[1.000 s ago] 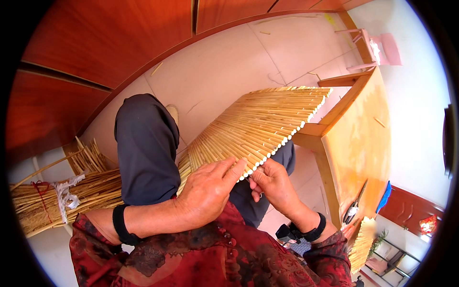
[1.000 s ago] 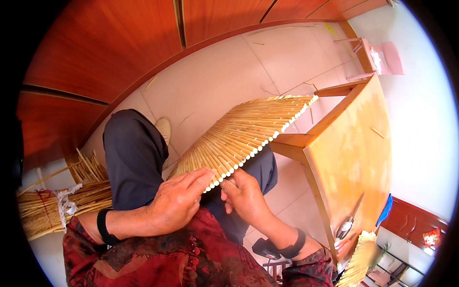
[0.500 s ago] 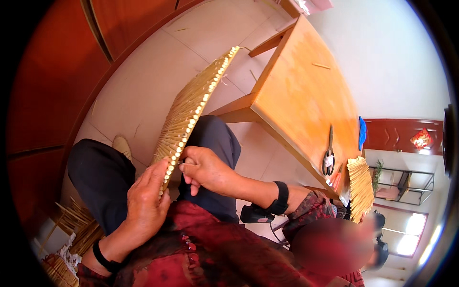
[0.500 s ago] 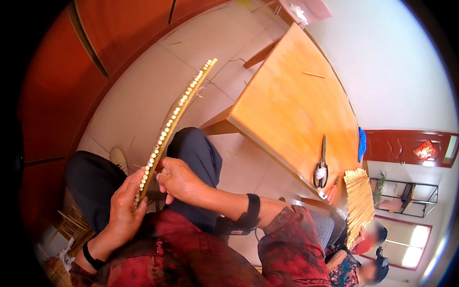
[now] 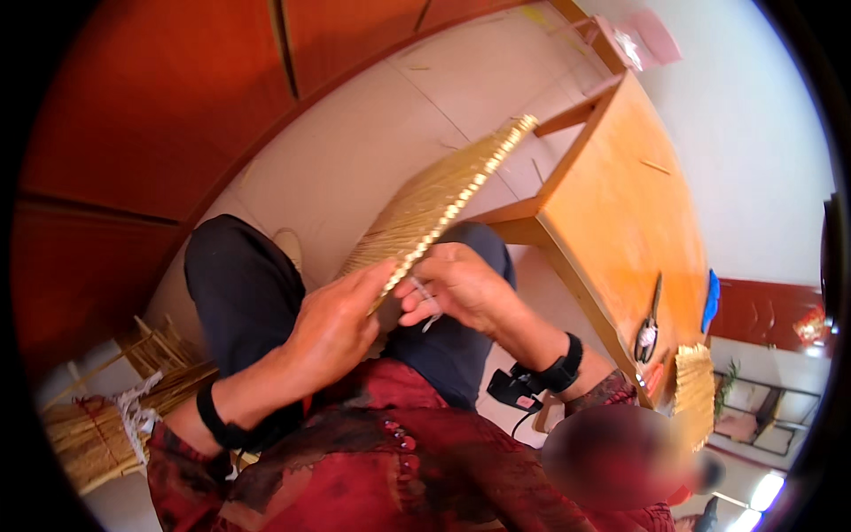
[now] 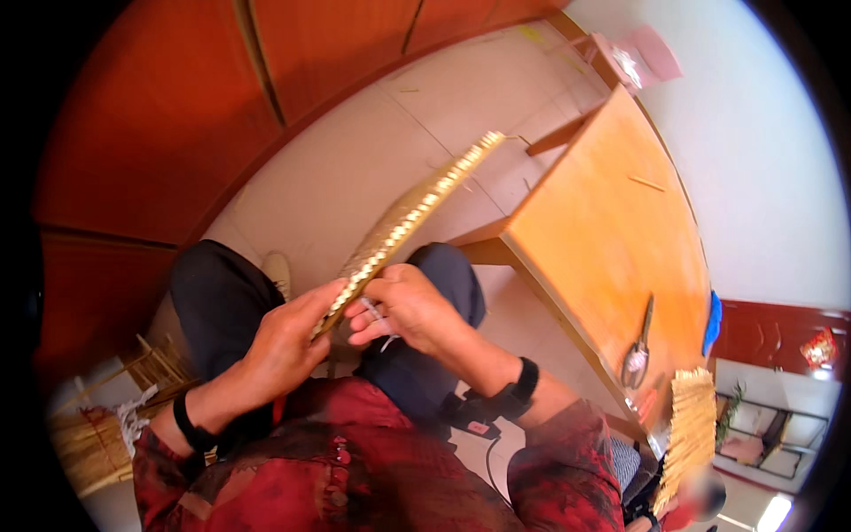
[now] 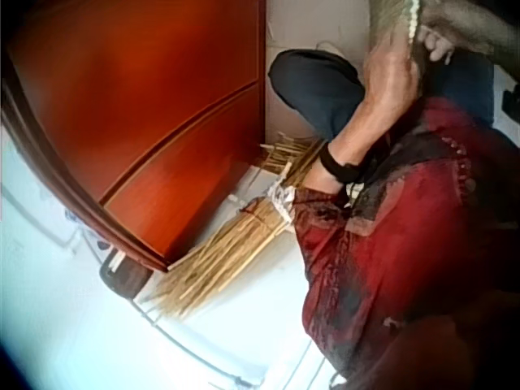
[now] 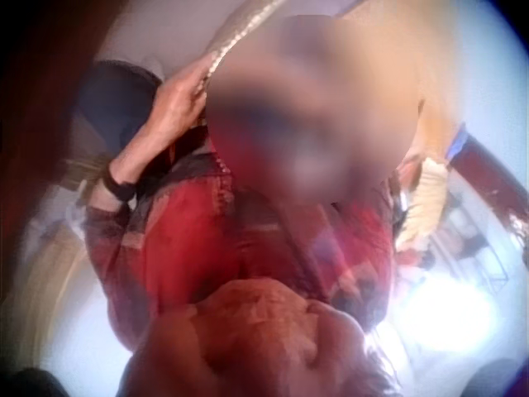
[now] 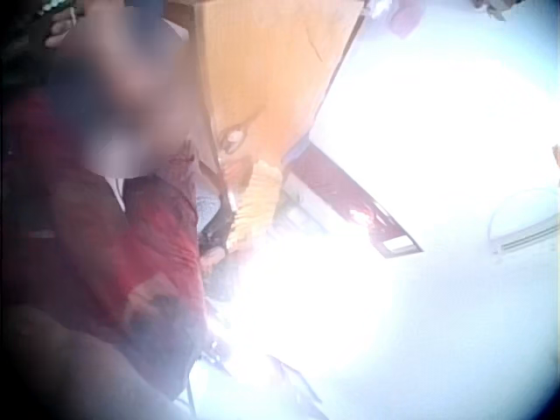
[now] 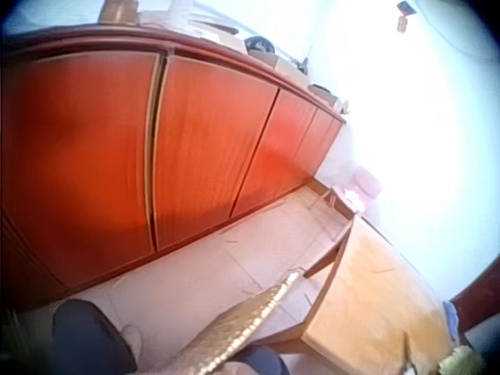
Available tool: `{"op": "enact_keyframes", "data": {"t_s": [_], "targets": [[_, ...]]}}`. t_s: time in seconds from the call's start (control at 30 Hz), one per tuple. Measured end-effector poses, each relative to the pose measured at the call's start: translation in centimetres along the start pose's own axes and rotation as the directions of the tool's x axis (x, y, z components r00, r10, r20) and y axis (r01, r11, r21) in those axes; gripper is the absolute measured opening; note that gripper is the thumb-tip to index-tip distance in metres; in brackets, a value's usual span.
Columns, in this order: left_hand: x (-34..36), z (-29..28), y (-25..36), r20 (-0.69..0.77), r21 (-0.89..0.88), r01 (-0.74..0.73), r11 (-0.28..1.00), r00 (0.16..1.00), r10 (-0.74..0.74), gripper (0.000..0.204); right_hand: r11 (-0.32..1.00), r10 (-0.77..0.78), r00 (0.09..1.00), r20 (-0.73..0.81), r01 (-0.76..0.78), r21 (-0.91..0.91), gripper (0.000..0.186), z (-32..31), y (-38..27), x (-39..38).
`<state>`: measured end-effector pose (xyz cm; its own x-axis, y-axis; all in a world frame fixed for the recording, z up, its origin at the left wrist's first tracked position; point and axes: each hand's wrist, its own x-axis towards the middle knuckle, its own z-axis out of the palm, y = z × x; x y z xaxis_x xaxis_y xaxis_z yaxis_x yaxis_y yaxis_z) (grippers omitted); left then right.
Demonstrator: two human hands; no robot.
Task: The person weaves a straw mat by passing a white thread through rows of straw stalks using a needle.
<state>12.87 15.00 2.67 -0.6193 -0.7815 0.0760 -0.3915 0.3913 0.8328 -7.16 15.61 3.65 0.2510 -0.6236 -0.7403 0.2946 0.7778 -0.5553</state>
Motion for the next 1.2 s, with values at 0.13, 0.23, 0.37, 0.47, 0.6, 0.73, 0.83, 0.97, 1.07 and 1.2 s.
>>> {"op": "enact_keyframes", "data": {"t_s": [0.13, 0.23, 0.37, 0.47, 0.6, 0.73, 0.83, 0.97, 1.07, 1.2], "targets": [[2.0, -2.1, 0.2, 0.113, 0.006, -0.082, 0.997, 0.99, 0.081, 0.054, 0.891, -0.15, 0.984, -0.099, 0.091, -0.445, 0.03, -1.3, -0.5, -0.4], [3.3, -3.4, 0.9, 0.229, 0.059, -0.161, 0.985, 0.963, 0.144, 0.051, 0.589, -0.451, 0.891, -0.054, 0.252, -0.768, 0.025, -2.9, 0.6, -0.8], [3.7, -6.6, 2.2, 0.32, 0.196, -0.136, 0.971, 0.945, 0.068, 0.045, 0.042, -0.792, 0.576, 0.203, 0.384, -0.923, 0.021, -2.1, 1.3, -2.6], [3.6, -8.5, 3.5, 0.387, 0.345, -0.064, 0.936, 0.919, -0.08, 0.043, -0.196, -0.853, 0.414, 0.317, 0.31, -0.93, 0.029, -1.7, 1.0, -4.2], [3.5, -10.0, 4.7, 0.362, 0.356, -0.136, 0.924, 0.932, -0.002, 0.044, -0.533, -0.843, 0.069, 0.534, 0.041, -0.845, 0.056, 0.1, -1.7, -6.6], [3.6, -10.5, 6.6, 0.413, 0.425, -0.192, 0.885, 0.911, -0.001, 0.047, -0.621, -0.777, 0.136, 0.614, -0.008, -0.784, 0.073, -1.0, -2.6, -5.7], [2.9, -10.9, 6.3, 0.406, 0.418, -0.238, 0.876, 0.912, 0.054, 0.049, -0.665, -0.739, 0.145, 0.658, 0.001, -0.747, 0.059, -1.6, -3.6, -4.5], [2.0, -11.5, 7.6, 0.374, 0.471, -0.221, 0.854, 0.927, 0.033, 0.046, -0.692, -0.7, 0.115, 0.705, 0.136, -0.709, 0.037, -0.6, -5.1, -5.3], [1.7, -12.6, 8.7, 0.251, 0.508, -0.18, 0.842, 0.966, 0.055, 0.041, -0.685, -0.712, 0.088, 0.696, 0.131, -0.717, 0.034, 0.4, -5.7, -5.7], [1.7, -13.8, 9.1, 0.124, 0.711, -0.186, 0.679, 0.983, 0.139, 0.024, -0.663, -0.739, 0.06, 0.671, 0.114, -0.74, 0.031, 2.4, -5.6, -6.6]]}}
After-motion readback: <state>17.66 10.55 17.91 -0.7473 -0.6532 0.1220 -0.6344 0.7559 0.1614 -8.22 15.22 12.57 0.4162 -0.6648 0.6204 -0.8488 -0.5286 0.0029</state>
